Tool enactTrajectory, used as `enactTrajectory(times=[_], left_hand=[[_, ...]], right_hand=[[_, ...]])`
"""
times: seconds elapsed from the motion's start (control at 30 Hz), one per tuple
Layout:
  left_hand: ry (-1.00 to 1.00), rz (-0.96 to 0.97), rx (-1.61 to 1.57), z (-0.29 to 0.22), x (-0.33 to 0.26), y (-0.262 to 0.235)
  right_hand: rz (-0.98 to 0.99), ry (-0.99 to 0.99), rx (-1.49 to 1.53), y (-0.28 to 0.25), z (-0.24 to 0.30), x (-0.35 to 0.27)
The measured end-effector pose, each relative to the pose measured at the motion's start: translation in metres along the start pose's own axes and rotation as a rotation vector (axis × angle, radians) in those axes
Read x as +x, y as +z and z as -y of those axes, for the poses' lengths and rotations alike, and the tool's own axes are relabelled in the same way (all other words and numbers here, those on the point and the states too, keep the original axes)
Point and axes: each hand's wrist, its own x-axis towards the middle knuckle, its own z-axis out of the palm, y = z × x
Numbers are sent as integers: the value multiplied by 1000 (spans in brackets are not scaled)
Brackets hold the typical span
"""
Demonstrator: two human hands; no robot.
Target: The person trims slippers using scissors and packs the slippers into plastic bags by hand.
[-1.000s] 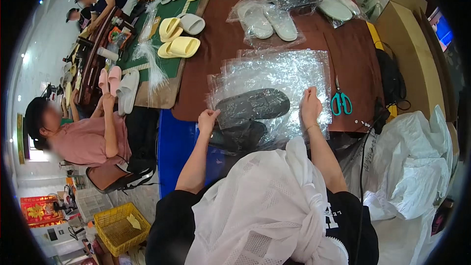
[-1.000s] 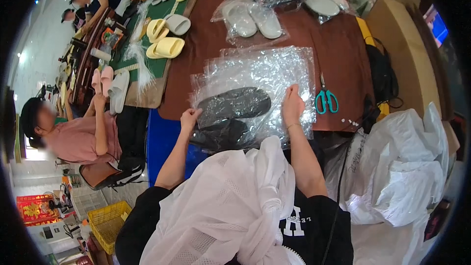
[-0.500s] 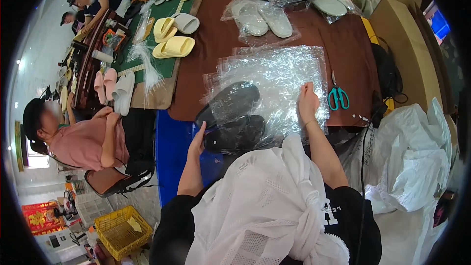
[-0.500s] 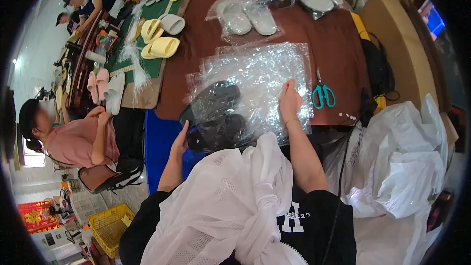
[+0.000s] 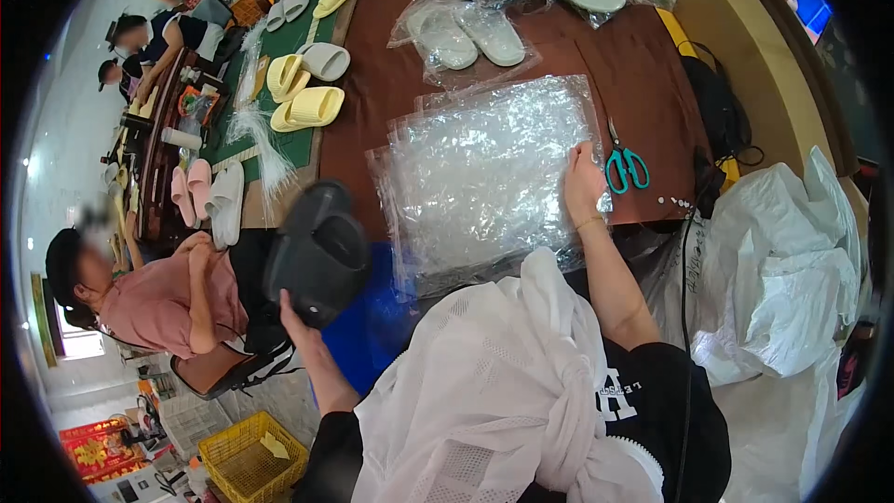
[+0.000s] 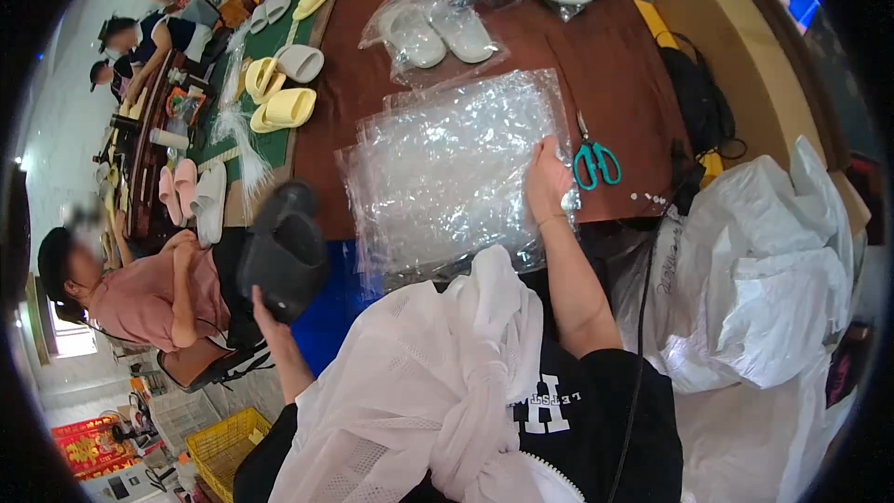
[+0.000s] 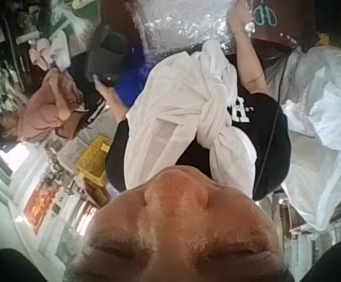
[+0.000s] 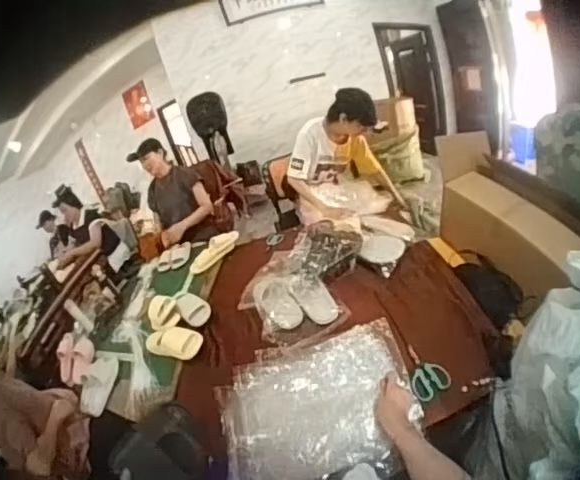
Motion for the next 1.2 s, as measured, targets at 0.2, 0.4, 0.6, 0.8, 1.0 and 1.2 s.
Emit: enactTrajectory(times=[0.2, 0.4, 0.6, 0.8, 1.0, 1.2], left_hand=[[127, 500, -149, -54, -46, 106], [83, 516, 28, 23, -127, 252], [169, 454, 239, 173, -101, 278], [203, 393, 364, 188, -70, 264], [1011, 673, 992, 151, -98, 242], [899, 866, 1213, 162, -98, 250]], right_hand=[[-45, 18, -15, 7, -10, 15], [-12, -49, 14, -27, 7, 13], [-12, -153, 187, 9, -60, 33], [-104, -187, 301, -32, -31, 26], [-32, -365, 450, -68, 27, -24], [331, -863, 491, -12, 87, -69]])
